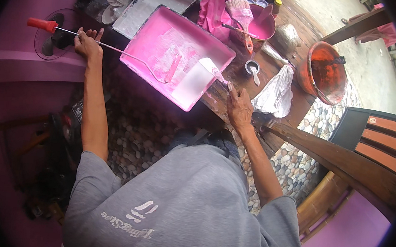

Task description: The person prepares paint by stirring pink liquid in a tray with a brush, occasionally handling a water bottle and a paint roller.

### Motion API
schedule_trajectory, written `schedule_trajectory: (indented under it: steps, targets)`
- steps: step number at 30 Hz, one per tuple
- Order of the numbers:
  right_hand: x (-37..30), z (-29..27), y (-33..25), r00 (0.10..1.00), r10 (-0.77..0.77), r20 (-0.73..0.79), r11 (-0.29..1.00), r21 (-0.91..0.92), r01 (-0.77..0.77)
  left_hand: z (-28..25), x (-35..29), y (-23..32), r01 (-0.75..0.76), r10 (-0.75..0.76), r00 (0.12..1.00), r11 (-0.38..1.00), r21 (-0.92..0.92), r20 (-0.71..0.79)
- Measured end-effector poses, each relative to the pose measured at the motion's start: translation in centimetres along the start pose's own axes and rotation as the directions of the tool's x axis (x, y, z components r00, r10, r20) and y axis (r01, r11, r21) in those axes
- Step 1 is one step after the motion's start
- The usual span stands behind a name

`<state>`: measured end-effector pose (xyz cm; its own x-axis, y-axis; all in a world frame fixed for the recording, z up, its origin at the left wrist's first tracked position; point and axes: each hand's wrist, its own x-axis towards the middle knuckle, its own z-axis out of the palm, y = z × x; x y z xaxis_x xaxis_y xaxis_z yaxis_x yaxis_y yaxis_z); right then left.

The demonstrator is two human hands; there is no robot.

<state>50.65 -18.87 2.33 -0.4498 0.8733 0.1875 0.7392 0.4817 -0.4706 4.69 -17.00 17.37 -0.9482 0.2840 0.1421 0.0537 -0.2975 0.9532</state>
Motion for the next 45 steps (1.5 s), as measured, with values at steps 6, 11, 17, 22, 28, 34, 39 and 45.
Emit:
schedule_trajectory:
  steps: [6, 11, 17, 22, 28, 34, 39, 45]
  targets:
    - [0.7, -0.9, 2.3, 0.992, -0.008, -0.125, 0.990, -0.141, -0.009, -0.7, 2.8, -3.5, 0.072, -0.073, 0.997, 0.997, -0.010, -0.030]
    - [0.3, -1.3, 2.0, 0.993, -0.025, -0.117, 0.987, -0.159, 0.006, -0.8, 3.9, -5.7, 0.123, -0.123, 0.991, 0.992, -0.004, -0.054]
    - [-1.1, -0.9, 0.0, 0.998, -0.009, -0.064, 0.995, -0.101, 0.002, -0.8, 5.0, -8.1, 0.137, -0.138, 0.990, 0.990, 0.031, 0.024]
    - [-2.4, -0.2, -1.1, 0.999, -0.033, -0.026, 0.997, -0.065, 0.031, -2.2, 6.7, -10.2, 0.177, -0.177, 0.984, 0.984, 0.007, 0.016]
    - [-3.2, 0.7, -1.0, 0.998, -0.052, -0.034, 0.996, -0.078, 0.050, -2.9, 8.3, -13.4, 0.278, -0.276, 0.960, 0.956, -0.094, 0.038]
    - [-3.4, 1.1, -0.9, 0.997, -0.062, -0.041, 0.995, -0.082, 0.058, -4.8, 9.5, -16.7, 0.397, -0.379, 0.909, 0.914, -0.087, 0.173]
    - [-3.7, 1.3, -0.5, 0.998, -0.051, -0.045, 0.997, -0.067, 0.048, -6.2, 9.8, -18.7, 0.489, -0.456, 0.853, 0.868, -0.086, 0.252]
    - [-3.2, 0.3, -1.1, 0.999, -0.043, 0.023, 0.992, -0.114, 0.045, -7.4, 9.9, -19.3, 0.504, -0.471, 0.843, 0.861, -0.075, 0.258]
